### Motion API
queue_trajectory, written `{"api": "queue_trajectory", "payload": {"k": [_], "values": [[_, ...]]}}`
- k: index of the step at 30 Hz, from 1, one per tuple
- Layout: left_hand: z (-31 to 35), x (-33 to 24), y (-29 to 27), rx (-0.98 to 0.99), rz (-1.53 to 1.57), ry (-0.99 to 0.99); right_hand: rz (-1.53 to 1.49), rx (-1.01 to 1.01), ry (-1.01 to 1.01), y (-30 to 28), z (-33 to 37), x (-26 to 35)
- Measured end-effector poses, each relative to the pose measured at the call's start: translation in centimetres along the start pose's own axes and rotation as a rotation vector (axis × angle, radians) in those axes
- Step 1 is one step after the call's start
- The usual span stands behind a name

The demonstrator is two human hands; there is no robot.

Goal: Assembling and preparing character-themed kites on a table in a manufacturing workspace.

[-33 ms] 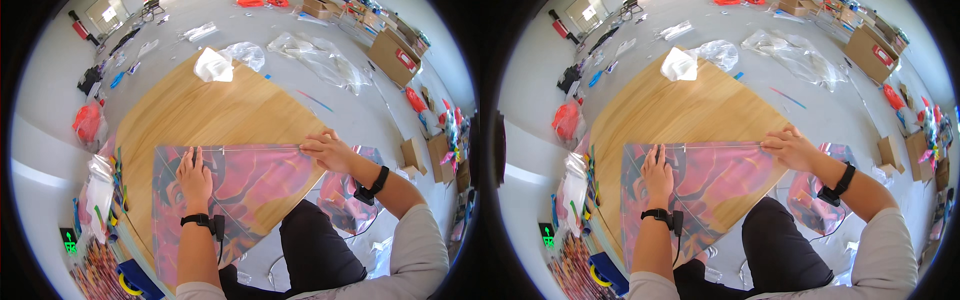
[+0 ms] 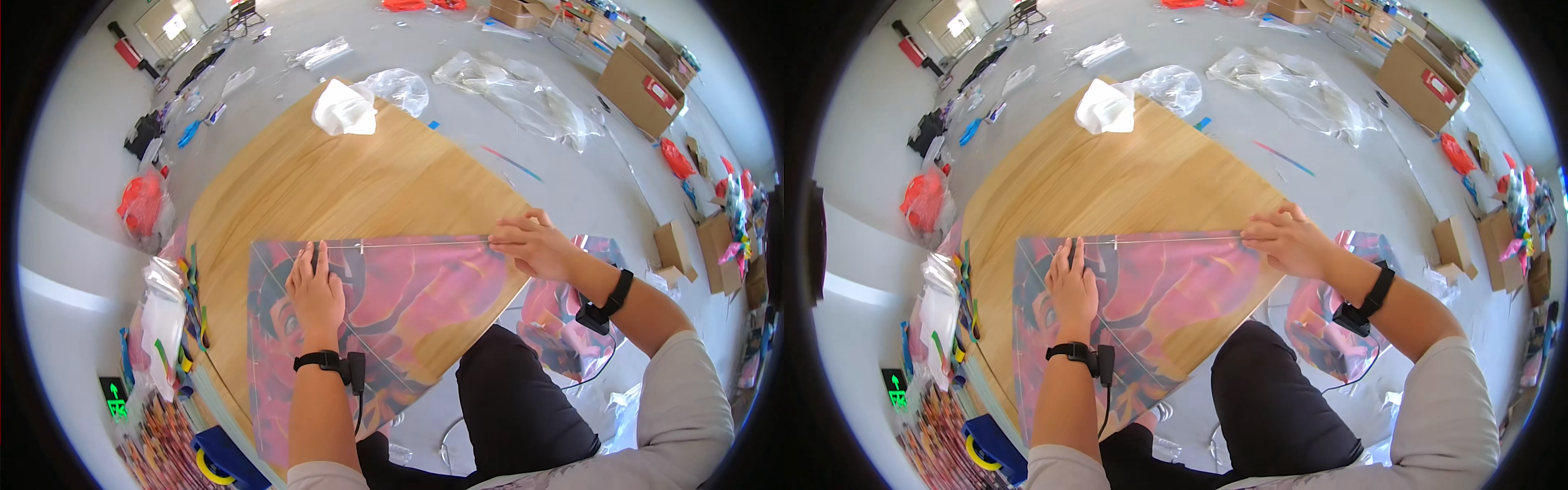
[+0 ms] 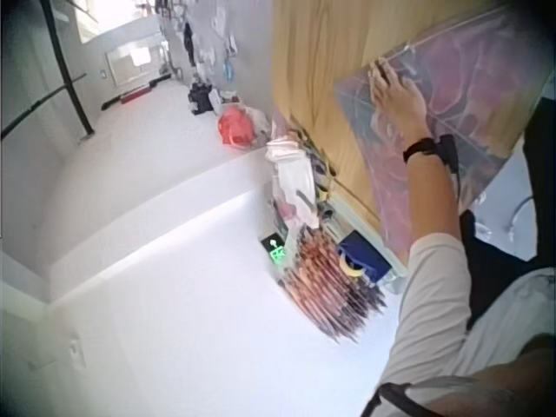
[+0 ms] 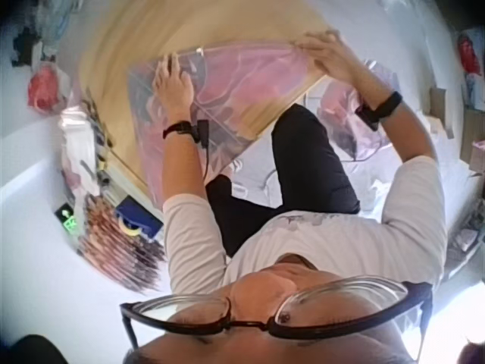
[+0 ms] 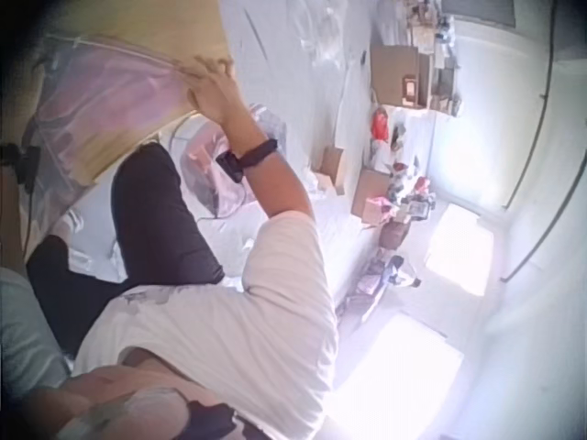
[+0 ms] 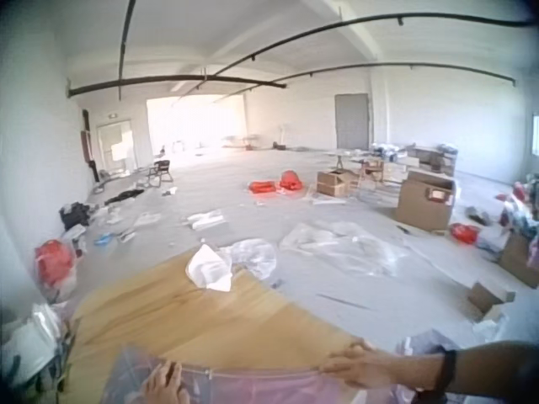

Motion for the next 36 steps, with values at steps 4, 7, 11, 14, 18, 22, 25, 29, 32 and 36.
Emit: {"api": "queue_trajectory", "payload": {"k": [4, 7, 11, 14, 18, 22, 25, 29, 32, 36], "values": [[-0.2, -0.3, 0.0, 0.009, 0.029, -0.006, -0.133, -0.151, 0.452, 0.4, 1.5, -3.4], [-0.6, 0.3, 0.6, 0.044, 0.089, -0.037, -0.482, -0.394, 0.968, 1.9, 4.2, -6.5], [-1.8, 1.9, -0.2, -0.052, 0.183, -0.103, -0.452, -0.298, 0.907, 3.7, 2.4, -7.1], [-4.1, -5.0, -1.7, -0.073, 0.279, -0.030, -0.376, -0.195, 0.922, 4.1, 2.6, -8.3], [-3.8, -18.9, -1.2, 0.153, 0.637, 0.320, -0.381, -0.125, 0.927, 4.5, 2.1, -8.1], [-2.9, -23.9, 1.8, 0.242, 0.699, 0.289, -0.386, -0.131, 0.933, 4.4, 1.8, -7.9], [-3.0, -23.8, 3.2, 0.184, 0.786, 0.177, -0.385, -0.131, 0.925, 4.5, 1.7, -7.4], [-2.6, -24.1, 4.3, 0.171, 0.913, 0.111, -0.373, -0.146, 0.918, 4.6, 2.0, -7.3], [-2.4, -23.8, 5.1, 0.204, 0.943, 0.085, -0.364, -0.155, 0.918, 4.2, 1.8, -7.1], [-2.5, -24.0, 5.2, 0.183, 0.941, 0.089, -0.352, -0.147, 0.921, 4.0, 1.9, -7.0]]}}
Point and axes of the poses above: each hand's wrist, its own z-axis away from the middle knuckle, its own y-axis out of the palm, x = y × z, the point moved 9 cm from there along -z, towards the middle knuckle, and after that the axes turned 13 degrees about -x, right-handed, at the moved point
